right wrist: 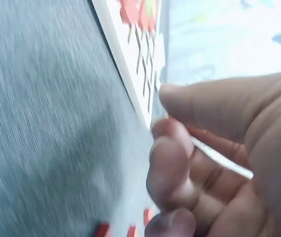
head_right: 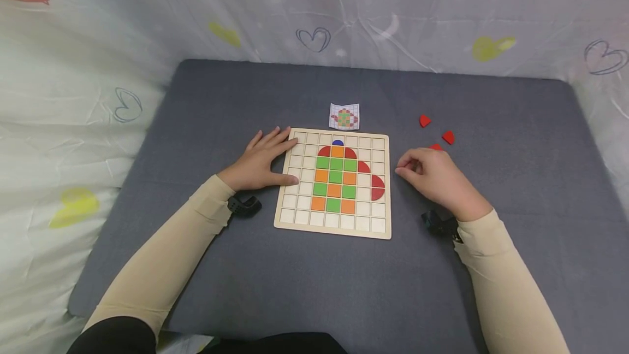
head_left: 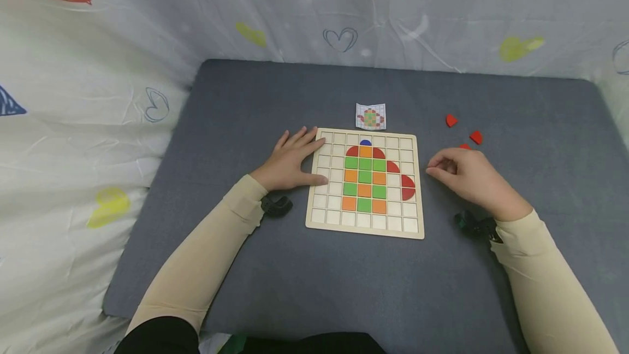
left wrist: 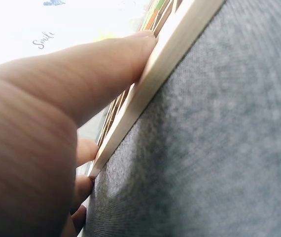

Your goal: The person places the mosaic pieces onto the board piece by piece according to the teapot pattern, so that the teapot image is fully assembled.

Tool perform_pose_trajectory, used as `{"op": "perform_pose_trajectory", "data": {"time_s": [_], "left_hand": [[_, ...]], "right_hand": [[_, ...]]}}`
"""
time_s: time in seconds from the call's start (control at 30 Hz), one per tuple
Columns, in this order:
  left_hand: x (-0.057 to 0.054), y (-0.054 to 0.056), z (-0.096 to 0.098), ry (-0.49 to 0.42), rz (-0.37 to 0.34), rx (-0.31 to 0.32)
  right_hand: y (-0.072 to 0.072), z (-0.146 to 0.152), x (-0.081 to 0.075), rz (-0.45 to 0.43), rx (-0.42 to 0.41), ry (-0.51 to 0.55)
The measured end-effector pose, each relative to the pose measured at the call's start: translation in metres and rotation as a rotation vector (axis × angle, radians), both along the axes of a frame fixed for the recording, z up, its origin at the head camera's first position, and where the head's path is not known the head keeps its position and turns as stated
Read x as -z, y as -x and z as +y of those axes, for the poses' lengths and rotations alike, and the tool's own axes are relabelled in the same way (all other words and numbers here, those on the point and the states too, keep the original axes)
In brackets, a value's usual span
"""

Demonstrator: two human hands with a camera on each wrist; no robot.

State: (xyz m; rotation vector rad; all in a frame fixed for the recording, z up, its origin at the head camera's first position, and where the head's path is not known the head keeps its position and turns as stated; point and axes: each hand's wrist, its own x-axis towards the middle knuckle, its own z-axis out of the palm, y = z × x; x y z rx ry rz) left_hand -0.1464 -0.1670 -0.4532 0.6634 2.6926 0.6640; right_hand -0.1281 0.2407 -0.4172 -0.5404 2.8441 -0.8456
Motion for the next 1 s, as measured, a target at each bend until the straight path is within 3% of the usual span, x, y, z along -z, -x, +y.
{"op": "perform_pose_trajectory", "data": {"time_s": [0.23, 0.53, 0.63, 0.83, 1.0], "left_hand": [[-0.002, 0.0, -0.002, -0.009, 0.001, 0.011], [-0.001, 0.0, -0.001, -0.011, -0.002, 0.014], [-0.001, 0.001, -0.001, -0.007, 0.002, 0.014], [-0.001, 0.0, -0.001, -0.009, -0.005, 0.013], [-0.002, 0.0, -0.001, -0.008, -0.004, 0.014]], "right_hand": [[0.014, 0.023, 0.003, 0.026, 0.229, 0.015], [0.021, 0.044, 0.016, 0.063, 0.424, 0.045], [0.022, 0.047, 0.018, 0.041, 0.427, 0.025], [0.024, 0.049, 0.02, -0.02, 0.324, -0.019], [0.024, 0.049, 0.019, -0.058, 0.31, -0.031]]}}
